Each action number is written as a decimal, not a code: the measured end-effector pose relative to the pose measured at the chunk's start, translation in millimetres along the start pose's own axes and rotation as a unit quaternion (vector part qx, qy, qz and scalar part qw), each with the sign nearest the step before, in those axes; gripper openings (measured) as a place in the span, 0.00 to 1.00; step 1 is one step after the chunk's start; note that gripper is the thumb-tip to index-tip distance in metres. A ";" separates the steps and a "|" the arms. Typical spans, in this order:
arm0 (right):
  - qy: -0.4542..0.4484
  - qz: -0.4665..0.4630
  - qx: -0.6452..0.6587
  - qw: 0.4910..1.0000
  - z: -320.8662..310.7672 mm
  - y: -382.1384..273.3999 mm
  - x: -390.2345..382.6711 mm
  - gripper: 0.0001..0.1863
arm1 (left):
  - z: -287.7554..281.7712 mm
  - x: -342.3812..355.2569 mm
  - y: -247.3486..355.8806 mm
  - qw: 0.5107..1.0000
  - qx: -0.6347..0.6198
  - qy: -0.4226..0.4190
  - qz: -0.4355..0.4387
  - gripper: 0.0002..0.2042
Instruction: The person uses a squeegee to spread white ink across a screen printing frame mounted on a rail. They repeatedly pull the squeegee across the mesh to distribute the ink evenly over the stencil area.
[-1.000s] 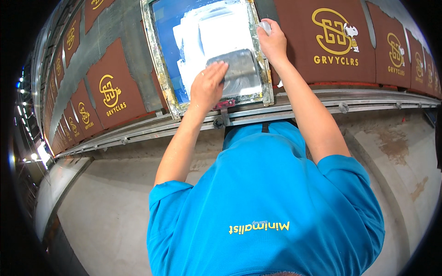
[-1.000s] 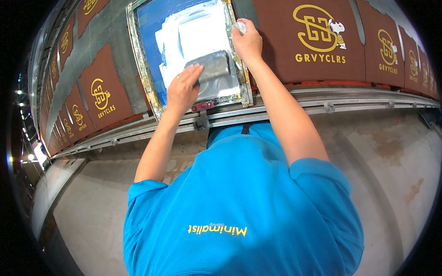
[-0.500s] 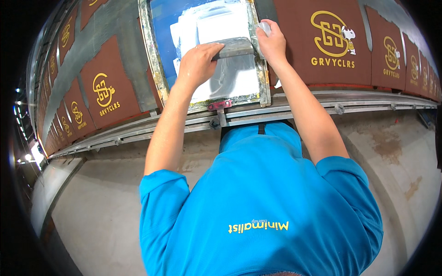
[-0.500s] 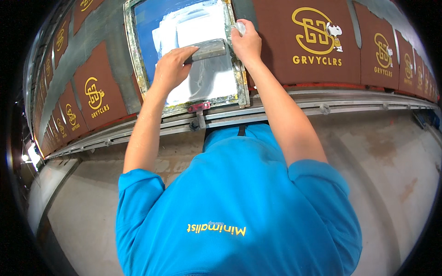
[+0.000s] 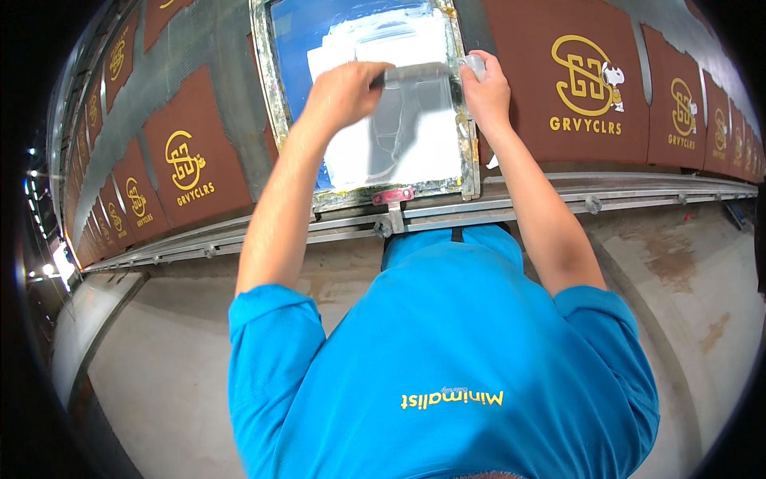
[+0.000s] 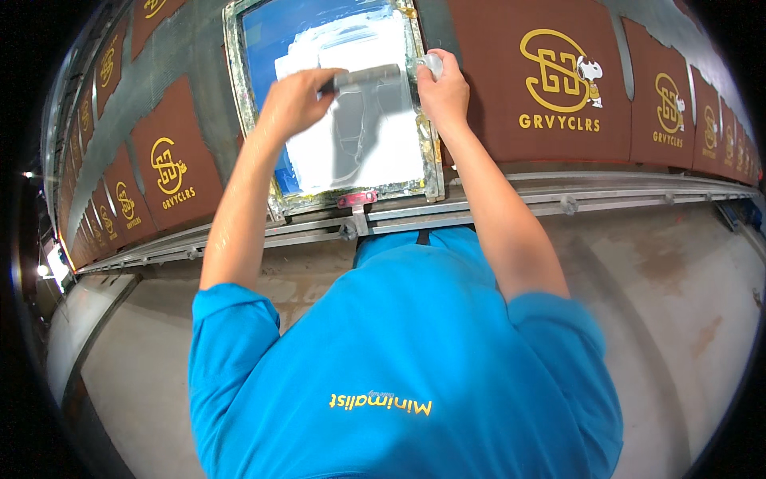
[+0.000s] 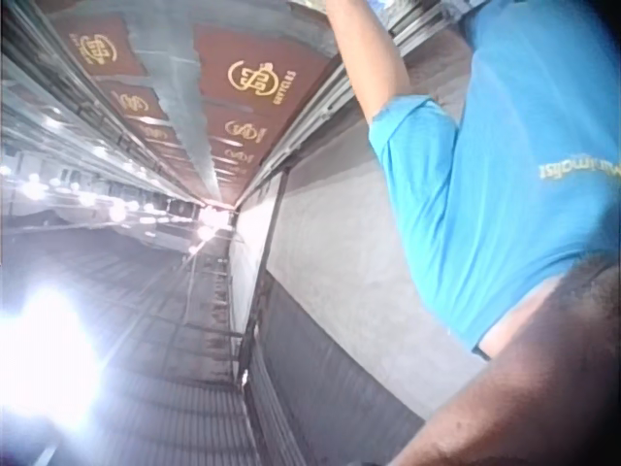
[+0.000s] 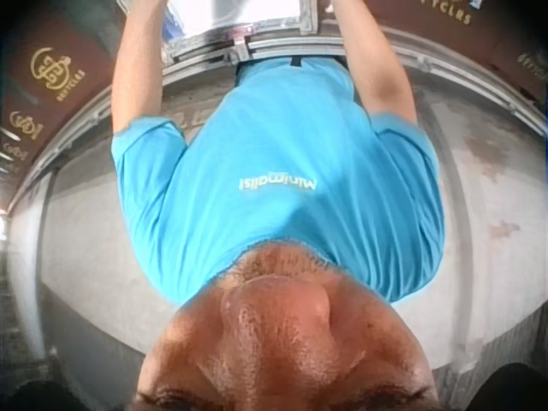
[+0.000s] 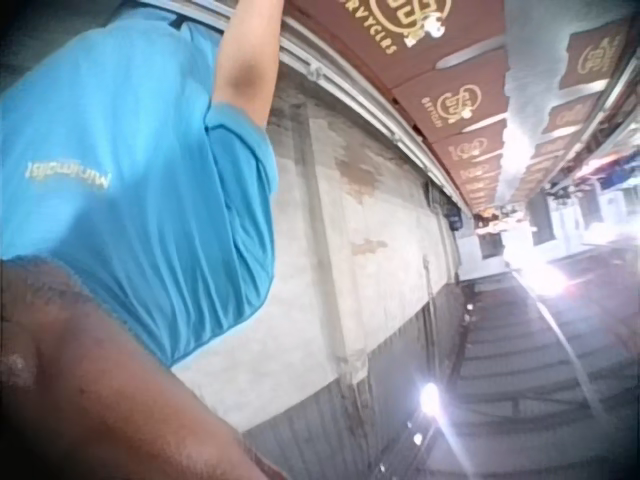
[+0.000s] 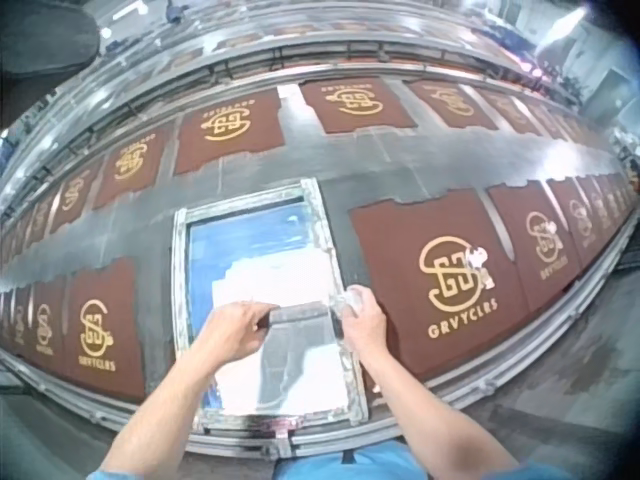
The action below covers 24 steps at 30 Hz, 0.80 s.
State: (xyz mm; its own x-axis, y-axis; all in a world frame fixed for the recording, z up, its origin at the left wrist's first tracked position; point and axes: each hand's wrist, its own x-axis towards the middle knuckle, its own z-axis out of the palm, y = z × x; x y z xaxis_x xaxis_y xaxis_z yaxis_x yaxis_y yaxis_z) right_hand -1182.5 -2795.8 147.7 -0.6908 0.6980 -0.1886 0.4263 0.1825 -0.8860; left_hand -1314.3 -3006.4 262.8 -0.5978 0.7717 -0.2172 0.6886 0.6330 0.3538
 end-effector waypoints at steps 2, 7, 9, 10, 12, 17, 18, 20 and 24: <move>-0.008 -0.004 -0.003 1.000 0.8 -2.3 -3.8 0.21 | -3.6 29.9 -23.2 0.998 0.020 0.047 0.026 0.20; 0.028 -0.062 -0.048 0.997 0.2 1.7 5.3 0.22 | -11.1 77.0 -45.3 1.000 0.009 0.027 0.012 0.17; 0.097 -0.175 -0.176 0.964 1.7 -13.0 19.6 0.23 | -10.4 80.5 -47.0 0.999 0.023 0.034 0.024 0.14; 0.122 -0.301 -0.166 0.931 1.2 -28.5 34.8 0.22 | -11.3 82.4 -44.1 0.999 0.035 0.014 0.007 0.13; 0.050 -0.426 -0.145 0.892 2.8 -97.2 59.0 0.17 | -11.3 81.5 -48.8 0.998 0.053 0.017 0.005 0.12; -0.150 -0.412 -0.279 0.854 36.8 -109.2 87.7 0.10 | -11.8 92.4 -49.8 0.997 0.069 0.017 -0.007 0.12; -0.143 -0.415 -0.270 0.857 37.9 -102.5 84.7 0.09 | -7.0 91.3 -53.8 0.996 0.043 0.074 0.014 0.12; -0.156 -0.429 -0.294 0.839 32.4 -81.0 67.3 0.13 | 8.6 70.3 -43.7 0.997 0.063 0.053 0.013 0.11; -0.138 -0.459 -0.221 0.849 13.0 -43.5 -12.4 0.14 | 36.4 -8.7 -2.9 1.000 0.000 -0.004 -0.030 0.04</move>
State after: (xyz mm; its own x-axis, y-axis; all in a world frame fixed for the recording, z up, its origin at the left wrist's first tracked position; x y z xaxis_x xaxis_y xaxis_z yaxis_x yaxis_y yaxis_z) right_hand -1200.0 -2821.5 183.1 -0.9351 -0.0572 0.3498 -0.2310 0.8468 -0.4791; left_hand -1296.2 -3012.8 230.5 -0.6346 0.7326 -0.2463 0.6511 0.6784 0.3404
